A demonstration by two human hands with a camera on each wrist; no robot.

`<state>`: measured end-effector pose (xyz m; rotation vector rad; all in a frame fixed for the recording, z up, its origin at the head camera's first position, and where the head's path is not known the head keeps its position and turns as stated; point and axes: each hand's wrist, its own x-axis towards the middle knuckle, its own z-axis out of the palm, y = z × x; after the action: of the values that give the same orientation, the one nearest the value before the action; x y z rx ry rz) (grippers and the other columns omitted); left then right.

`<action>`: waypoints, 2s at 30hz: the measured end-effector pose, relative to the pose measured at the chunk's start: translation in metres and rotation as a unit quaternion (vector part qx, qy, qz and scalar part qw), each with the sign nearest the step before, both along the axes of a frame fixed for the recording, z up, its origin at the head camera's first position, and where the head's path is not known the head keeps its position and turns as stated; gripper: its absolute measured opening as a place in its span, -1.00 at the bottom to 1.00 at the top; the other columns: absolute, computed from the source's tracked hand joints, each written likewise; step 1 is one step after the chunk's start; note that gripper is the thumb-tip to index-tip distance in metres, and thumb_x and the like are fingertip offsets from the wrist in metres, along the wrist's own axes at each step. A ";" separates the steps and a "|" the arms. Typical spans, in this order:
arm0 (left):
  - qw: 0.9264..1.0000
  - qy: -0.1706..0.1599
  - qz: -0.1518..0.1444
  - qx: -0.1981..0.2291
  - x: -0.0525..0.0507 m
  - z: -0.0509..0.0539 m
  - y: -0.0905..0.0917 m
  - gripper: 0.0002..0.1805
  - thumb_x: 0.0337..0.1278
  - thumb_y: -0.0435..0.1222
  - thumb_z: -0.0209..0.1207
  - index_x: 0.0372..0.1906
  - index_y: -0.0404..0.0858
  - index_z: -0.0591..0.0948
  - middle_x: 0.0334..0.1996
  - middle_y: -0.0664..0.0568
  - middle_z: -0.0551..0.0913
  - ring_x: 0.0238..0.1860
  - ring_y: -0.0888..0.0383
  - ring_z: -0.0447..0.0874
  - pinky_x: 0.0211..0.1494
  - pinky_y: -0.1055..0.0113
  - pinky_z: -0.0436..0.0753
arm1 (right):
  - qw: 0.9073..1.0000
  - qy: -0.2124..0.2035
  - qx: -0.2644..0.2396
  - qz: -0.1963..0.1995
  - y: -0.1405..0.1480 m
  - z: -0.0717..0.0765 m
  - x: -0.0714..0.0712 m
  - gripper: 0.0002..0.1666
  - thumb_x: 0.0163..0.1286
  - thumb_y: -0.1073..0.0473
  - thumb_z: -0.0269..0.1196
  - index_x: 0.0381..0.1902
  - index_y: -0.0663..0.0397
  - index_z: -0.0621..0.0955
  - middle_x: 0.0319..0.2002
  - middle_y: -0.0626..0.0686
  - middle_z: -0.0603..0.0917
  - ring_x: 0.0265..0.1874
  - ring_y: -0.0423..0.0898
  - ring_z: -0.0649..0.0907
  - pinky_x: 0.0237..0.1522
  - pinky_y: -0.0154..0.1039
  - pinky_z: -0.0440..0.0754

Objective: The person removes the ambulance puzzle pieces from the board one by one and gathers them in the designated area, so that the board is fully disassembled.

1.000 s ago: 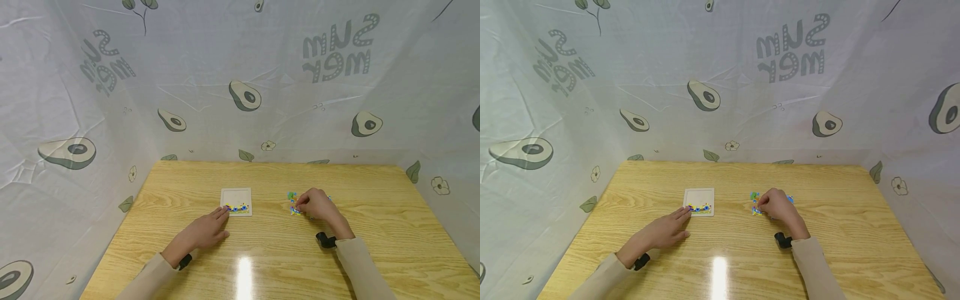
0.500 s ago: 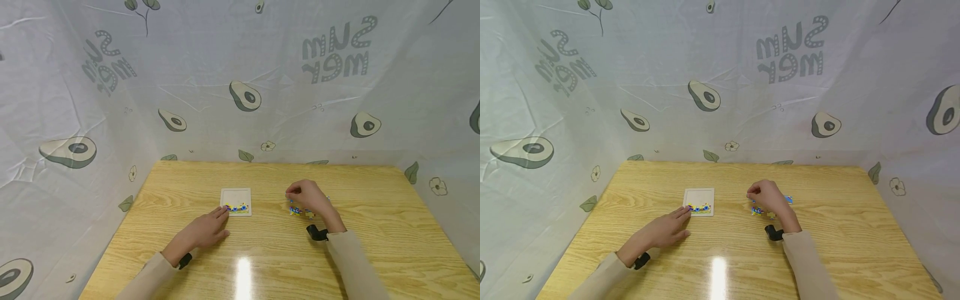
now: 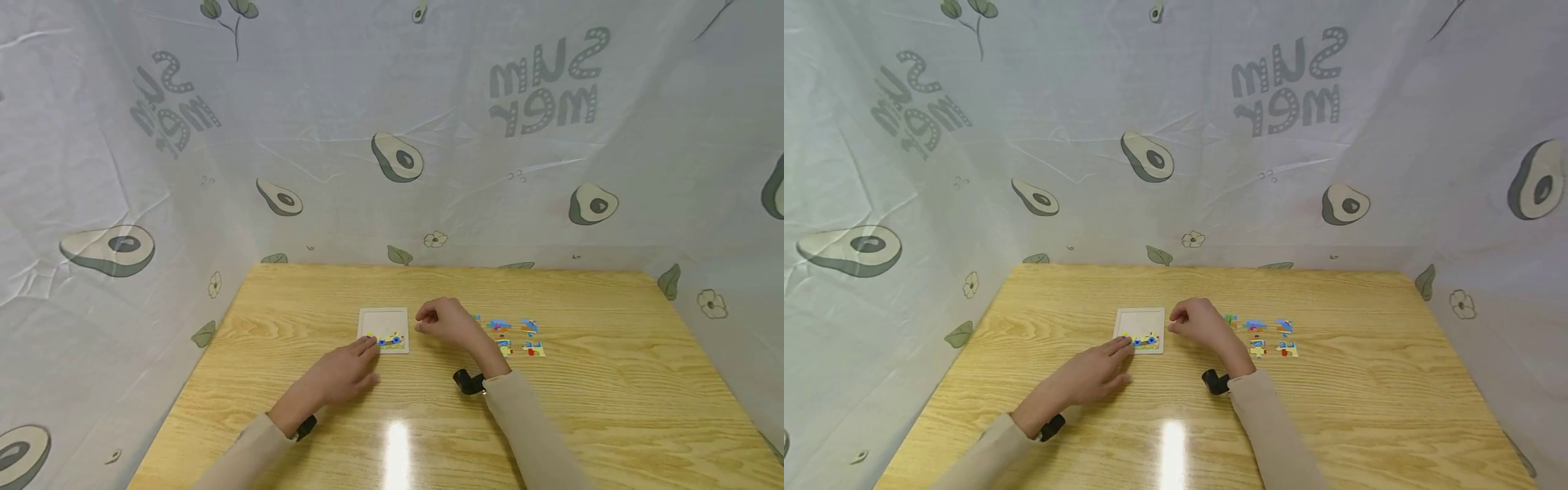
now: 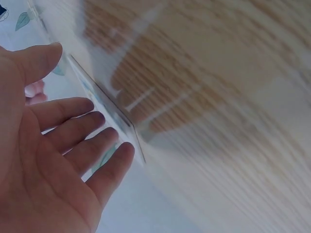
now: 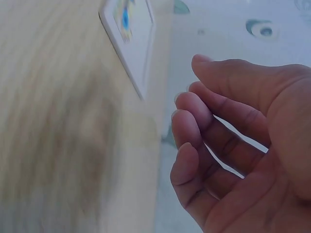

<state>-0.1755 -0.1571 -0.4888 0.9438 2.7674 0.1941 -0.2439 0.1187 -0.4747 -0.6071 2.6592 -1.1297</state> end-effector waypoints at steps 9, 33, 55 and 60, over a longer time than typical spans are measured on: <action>1.000 0.006 -0.025 -0.008 0.000 -0.009 0.000 -0.29 0.62 -0.03 0.07 0.59 -0.38 0.32 0.62 -0.24 0.29 0.65 -0.19 0.24 0.65 -0.03 0.38 | 1.000 -0.004 0.009 0.003 -0.035 -0.020 0.006 -0.77 0.40 0.25 0.43 -0.04 0.25 0.77 -0.17 0.08 0.75 -0.25 -0.15 0.63 -0.07 -0.15 0.71; 1.000 -0.013 -0.008 -0.005 0.005 -0.008 0.000 -0.26 0.64 0.01 0.02 0.61 -0.40 0.27 0.65 -0.23 0.24 0.68 -0.15 0.18 0.68 -0.02 0.35 | 0.999 -0.008 0.049 0.017 -0.053 -0.029 0.005 -0.64 0.29 0.21 0.53 0.00 0.22 0.74 -0.06 0.13 0.70 -0.04 0.02 0.66 0.17 0.02 0.68; 1.000 0.004 -0.012 -0.009 0.008 -0.008 0.006 -0.27 0.62 -0.02 0.05 0.58 -0.43 0.30 0.62 -0.29 0.27 0.65 -0.19 0.25 0.64 -0.03 0.40 | 0.998 -0.033 0.052 0.002 -0.053 -0.029 0.003 -0.72 0.27 0.22 0.54 -0.20 0.17 0.64 -0.26 0.08 0.56 -0.28 -0.07 0.45 -0.19 -0.19 0.45; 1.000 0.005 -0.013 -0.011 0.008 -0.009 0.007 -0.27 0.61 -0.01 0.06 0.58 -0.43 0.31 0.61 -0.30 0.28 0.64 -0.19 0.26 0.64 -0.02 0.41 | 0.998 -0.041 0.052 0.005 -0.052 -0.028 0.003 -0.72 0.29 0.23 0.53 -0.20 0.17 0.62 -0.28 0.06 0.53 -0.29 -0.08 0.45 -0.22 -0.20 0.43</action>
<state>-0.1673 -0.1504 -0.4975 0.9769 2.7588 0.1558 -0.2404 0.0665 -0.5028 -0.5432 2.6236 -0.9840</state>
